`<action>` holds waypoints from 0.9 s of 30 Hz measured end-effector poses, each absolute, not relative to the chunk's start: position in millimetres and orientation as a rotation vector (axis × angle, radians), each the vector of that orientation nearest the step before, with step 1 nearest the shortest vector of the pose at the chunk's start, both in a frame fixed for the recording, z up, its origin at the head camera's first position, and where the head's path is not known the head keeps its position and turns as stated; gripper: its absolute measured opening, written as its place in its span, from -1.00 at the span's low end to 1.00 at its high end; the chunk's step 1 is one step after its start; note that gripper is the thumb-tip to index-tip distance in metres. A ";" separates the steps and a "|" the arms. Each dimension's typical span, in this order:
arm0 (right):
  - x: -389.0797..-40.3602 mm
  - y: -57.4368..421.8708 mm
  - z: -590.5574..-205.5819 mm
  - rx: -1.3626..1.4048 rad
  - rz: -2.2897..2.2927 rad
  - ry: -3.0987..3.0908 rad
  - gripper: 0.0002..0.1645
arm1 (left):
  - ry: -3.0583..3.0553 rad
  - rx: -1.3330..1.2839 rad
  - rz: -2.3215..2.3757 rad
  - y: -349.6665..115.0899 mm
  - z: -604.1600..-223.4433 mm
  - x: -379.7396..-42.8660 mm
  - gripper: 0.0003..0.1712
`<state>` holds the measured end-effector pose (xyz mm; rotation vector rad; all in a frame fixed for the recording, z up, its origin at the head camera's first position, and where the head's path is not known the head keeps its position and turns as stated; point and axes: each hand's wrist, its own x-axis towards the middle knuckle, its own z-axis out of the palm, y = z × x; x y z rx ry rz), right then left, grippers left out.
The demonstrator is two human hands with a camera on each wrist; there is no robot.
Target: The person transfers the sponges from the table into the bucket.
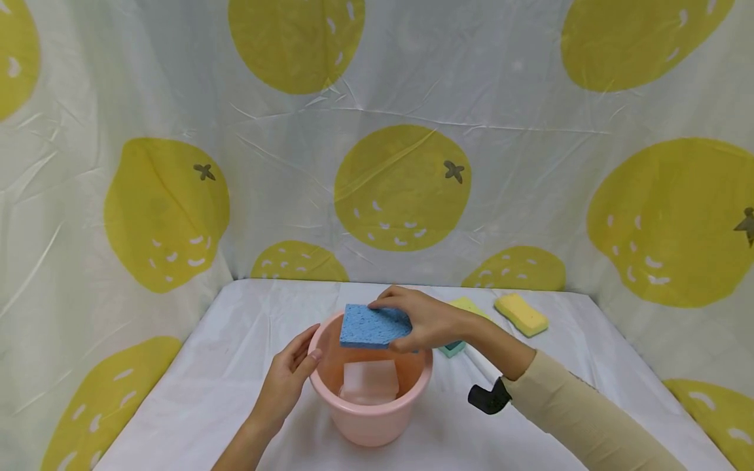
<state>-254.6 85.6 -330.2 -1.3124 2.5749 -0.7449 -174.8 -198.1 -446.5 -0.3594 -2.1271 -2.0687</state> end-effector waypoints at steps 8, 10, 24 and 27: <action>-257.4 81.4 -329.8 -1.336 -0.709 2.546 -0.16 | -2.131 -0.341 -2.075 -197.9 -444.0 -177.1 -0.40; -257.8 80.2 -329.0 -1.331 -0.704 2.543 -0.15 | -2.130 -0.345 -2.066 -197.7 -443.5 -178.1 -0.40; -263.0 82.7 -325.3 -1.388 -0.760 2.519 -0.12 | -2.106 -0.413 -2.088 -200.7 -442.2 -180.3 -0.39; -262.8 84.1 -325.2 -1.366 -0.779 2.516 -0.12 | -2.111 -0.404 -2.088 -200.7 -442.0 -180.3 -0.40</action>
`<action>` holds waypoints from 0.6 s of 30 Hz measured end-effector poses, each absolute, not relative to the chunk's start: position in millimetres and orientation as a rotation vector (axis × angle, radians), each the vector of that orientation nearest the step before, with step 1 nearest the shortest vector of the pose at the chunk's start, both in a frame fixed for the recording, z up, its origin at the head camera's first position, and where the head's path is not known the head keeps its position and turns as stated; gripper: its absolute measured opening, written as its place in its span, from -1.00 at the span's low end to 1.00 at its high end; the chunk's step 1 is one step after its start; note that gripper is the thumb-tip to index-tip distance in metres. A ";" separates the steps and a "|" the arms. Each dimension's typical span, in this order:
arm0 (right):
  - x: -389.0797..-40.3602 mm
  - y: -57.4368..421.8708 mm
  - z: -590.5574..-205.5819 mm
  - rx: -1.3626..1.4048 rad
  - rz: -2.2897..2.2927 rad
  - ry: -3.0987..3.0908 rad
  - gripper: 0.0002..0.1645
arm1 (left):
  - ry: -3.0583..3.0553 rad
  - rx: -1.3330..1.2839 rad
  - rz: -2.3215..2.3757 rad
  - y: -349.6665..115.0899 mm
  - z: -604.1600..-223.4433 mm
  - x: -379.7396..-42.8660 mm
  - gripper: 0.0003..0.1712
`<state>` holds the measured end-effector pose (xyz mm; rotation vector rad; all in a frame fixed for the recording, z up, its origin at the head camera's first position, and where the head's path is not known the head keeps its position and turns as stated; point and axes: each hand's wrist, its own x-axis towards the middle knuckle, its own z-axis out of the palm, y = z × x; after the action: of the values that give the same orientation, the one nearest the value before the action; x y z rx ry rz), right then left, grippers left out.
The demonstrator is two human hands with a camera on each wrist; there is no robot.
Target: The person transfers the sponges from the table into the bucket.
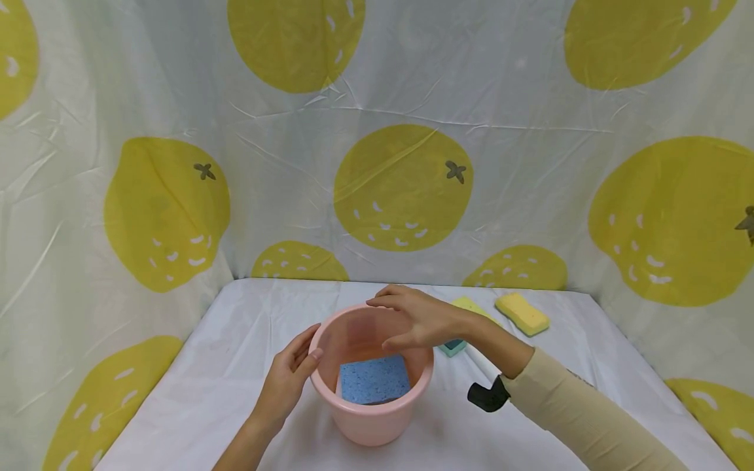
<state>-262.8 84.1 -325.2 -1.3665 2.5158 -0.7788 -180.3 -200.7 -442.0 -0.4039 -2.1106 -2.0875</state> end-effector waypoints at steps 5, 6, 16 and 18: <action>-262.2 87.4 -325.4 -1.346 -0.802 2.530 -0.15 | -2.113 -0.392 -2.089 -200.9 -442.7 -180.0 -0.41; -262.2 88.7 -325.4 -1.346 -0.808 2.533 -0.16 | -2.115 -0.392 -2.089 -200.8 -442.6 -180.1 -0.41; -264.9 106.5 -329.2 -1.363 -0.765 2.593 -0.13 | -2.121 -0.382 -2.093 -200.0 -443.3 -179.4 -0.39; -264.3 110.3 -329.1 -1.360 -0.769 2.603 -0.14 | -2.121 -0.380 -2.093 -199.7 -443.3 -179.2 -0.39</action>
<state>-264.3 110.3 -329.1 -1.3604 2.6027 -0.7685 -179.2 -199.7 -443.3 -0.3802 -2.1210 -2.0929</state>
